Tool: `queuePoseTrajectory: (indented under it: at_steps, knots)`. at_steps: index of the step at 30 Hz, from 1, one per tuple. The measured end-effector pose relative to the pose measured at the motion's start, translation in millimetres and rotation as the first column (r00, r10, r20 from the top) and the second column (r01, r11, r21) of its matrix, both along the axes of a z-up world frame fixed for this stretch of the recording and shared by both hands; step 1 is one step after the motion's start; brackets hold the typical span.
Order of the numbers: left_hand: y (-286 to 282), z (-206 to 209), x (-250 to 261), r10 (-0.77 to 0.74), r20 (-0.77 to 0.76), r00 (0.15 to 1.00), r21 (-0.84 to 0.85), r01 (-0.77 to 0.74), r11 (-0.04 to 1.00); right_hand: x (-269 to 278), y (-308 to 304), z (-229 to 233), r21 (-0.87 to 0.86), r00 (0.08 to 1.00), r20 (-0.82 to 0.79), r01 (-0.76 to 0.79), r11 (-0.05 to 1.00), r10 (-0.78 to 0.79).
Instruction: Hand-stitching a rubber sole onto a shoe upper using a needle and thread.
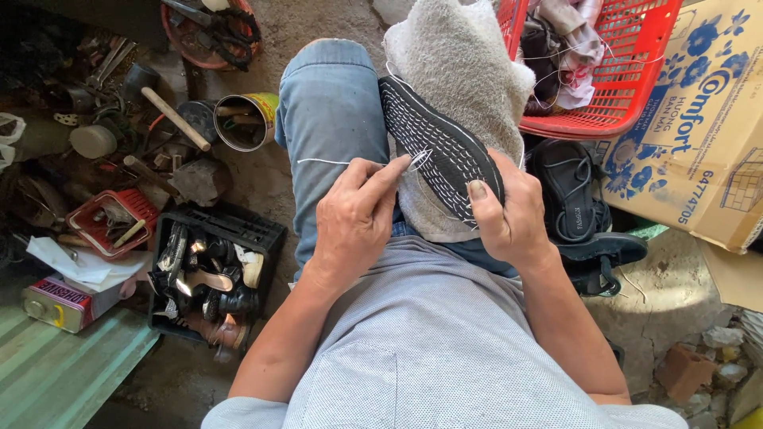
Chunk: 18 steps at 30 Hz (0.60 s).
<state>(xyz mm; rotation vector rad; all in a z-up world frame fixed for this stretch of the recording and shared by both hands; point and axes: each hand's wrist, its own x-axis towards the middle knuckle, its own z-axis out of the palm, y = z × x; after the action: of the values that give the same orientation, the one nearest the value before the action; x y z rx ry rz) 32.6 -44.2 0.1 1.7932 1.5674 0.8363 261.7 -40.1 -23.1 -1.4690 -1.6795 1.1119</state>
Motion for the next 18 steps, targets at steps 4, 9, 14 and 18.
queuePoseTrajectory:
  at_steps: [4, 9, 14, 18]
  knots:
    - [0.8, 1.7, -1.1, 0.004, 0.067, 0.998, -0.012, -0.003, 1.000, 0.5, -0.2, -2.0, -0.001, 1.000, -0.007, 0.003, 1.000, -0.003]
    - [3.4, 12.1, -1.3, 0.126, 0.564, 0.816, -0.086, -0.094, 0.992, -1.9, 1.6, 1.5, -0.011, 0.998, -0.050, 0.030, 0.999, -0.031]
    - [11.9, 29.2, -17.6, 0.173, 0.698, 0.694, -0.078, -0.167, 0.983, -3.6, 5.3, 8.9, -0.019, 0.999, -0.052, 0.011, 1.000, -0.012]
    - [11.5, 23.6, -26.1, 0.240, 0.712, 0.660, -0.036, -0.307, 0.951, -4.7, 5.5, 7.0, -0.026, 0.996, -0.064, 0.057, 0.998, -0.059]
